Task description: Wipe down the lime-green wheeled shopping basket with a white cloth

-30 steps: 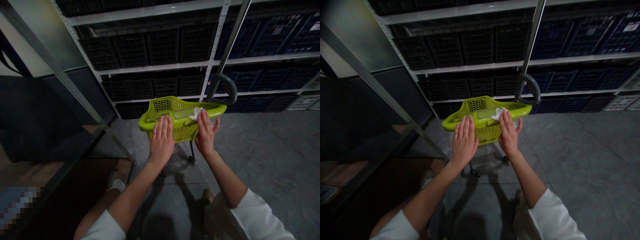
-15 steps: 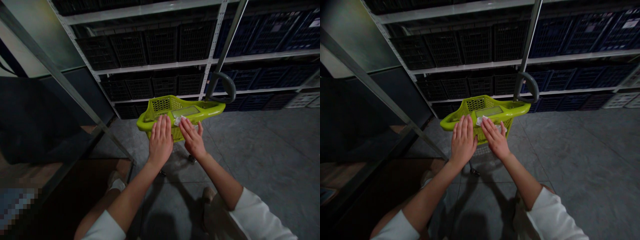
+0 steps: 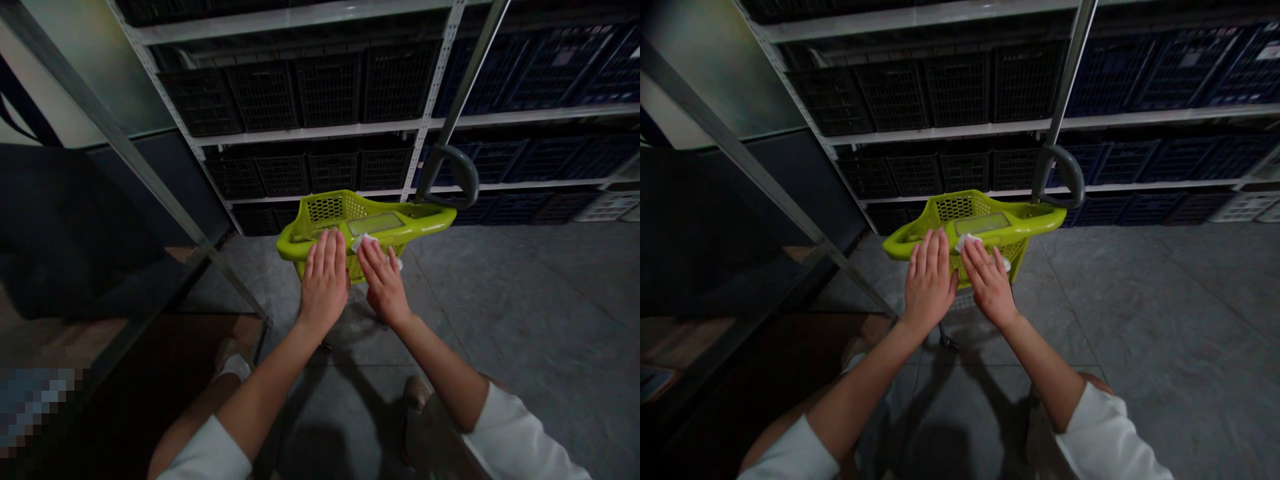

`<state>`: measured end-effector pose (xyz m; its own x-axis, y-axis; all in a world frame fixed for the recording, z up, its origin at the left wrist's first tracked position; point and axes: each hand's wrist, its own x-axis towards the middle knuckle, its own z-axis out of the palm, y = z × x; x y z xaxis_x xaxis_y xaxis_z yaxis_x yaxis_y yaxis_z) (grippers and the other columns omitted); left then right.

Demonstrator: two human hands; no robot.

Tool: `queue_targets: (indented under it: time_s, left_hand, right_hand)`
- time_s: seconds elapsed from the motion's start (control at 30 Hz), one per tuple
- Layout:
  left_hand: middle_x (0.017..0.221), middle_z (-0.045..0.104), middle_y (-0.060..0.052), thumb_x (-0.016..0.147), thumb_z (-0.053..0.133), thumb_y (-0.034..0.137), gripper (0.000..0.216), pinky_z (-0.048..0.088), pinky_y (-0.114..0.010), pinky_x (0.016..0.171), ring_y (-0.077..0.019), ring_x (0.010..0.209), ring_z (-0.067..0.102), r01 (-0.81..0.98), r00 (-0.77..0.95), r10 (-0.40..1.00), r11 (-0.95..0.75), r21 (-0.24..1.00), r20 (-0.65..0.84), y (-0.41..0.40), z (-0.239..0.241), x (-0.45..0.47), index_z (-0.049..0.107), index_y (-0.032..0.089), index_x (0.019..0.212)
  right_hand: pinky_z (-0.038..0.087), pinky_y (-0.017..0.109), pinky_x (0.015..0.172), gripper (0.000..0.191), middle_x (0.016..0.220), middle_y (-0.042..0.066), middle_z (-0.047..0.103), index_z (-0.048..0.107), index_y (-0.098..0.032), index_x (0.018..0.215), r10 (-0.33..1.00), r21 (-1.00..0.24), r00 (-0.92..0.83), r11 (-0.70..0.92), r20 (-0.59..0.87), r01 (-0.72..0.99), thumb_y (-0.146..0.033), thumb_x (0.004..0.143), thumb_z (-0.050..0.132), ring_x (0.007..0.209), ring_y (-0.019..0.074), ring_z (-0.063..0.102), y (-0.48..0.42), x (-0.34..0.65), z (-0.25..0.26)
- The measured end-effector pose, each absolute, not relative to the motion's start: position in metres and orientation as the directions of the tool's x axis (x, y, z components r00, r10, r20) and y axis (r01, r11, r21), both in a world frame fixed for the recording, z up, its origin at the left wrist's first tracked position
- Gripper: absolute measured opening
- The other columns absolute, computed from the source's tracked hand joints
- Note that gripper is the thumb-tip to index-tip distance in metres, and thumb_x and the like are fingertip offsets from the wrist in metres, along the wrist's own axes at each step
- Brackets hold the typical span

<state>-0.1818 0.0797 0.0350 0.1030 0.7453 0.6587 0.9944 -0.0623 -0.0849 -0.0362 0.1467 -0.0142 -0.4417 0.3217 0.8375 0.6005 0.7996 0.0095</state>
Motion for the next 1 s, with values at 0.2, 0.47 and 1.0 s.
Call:
queue_targets:
  time_s: [0.2, 0.47, 1.0]
  left_hand:
    - [0.162, 0.031, -0.02, 0.095, 0.045, 0.019, 0.071, 0.025, -0.05, 0.124, -0.0308, 0.152, 0.024, 0.993, 0.114, 0.75, -0.095, -0.065, 0.651, 0.078, 0.037, -0.183, 0.015, 0.003, 0.157]
    - [0.162, 0.031, -0.02, 0.095, 0.046, 0.019, 0.071, 0.025, -0.05, 0.124, -0.0314, 0.152, 0.025, 0.994, 0.105, 0.76, -0.088, -0.058, 0.642, 0.078, 0.039, -0.182, 0.016, 0.001, 0.157]
    - [0.161, 0.033, -0.019, 0.096, 0.042, 0.019, 0.07, 0.025, -0.049, 0.124, -0.0299, 0.152, 0.026, 0.994, 0.106, 0.746, -0.091, -0.057, 0.657, 0.078, 0.037, -0.183, 0.013, 0.005, 0.158]
  right_hand:
    - [0.023, 0.052, 0.124, 0.081, 0.163, 0.008, 0.032, 0.014, -0.027, 0.161, 0.343, -0.053, -0.305, 0.737, 0.888, 0.674, 0.0, 0.086, 0.031, 0.153, 0.0192, 0.022, 0.171, -0.007, -0.003]
    - [0.013, 0.063, 0.122, 0.074, 0.163, 0.01, 0.033, 0.028, -0.026, 0.157, 0.46, -0.31, -0.022, 0.631, 0.888, 0.711, -0.007, 0.086, 0.035, 0.152, 0.025, 0.027, 0.191, -0.001, -0.006]
    - [0.008, 0.047, 0.127, 0.074, 0.156, 0.006, 0.046, 0.017, -0.028, 0.16, 0.309, 0.046, -0.424, 0.761, 0.851, 0.647, -0.002, 0.092, 0.03, 0.15, 0.0138, 0.031, 0.15, -0.04, -0.011]
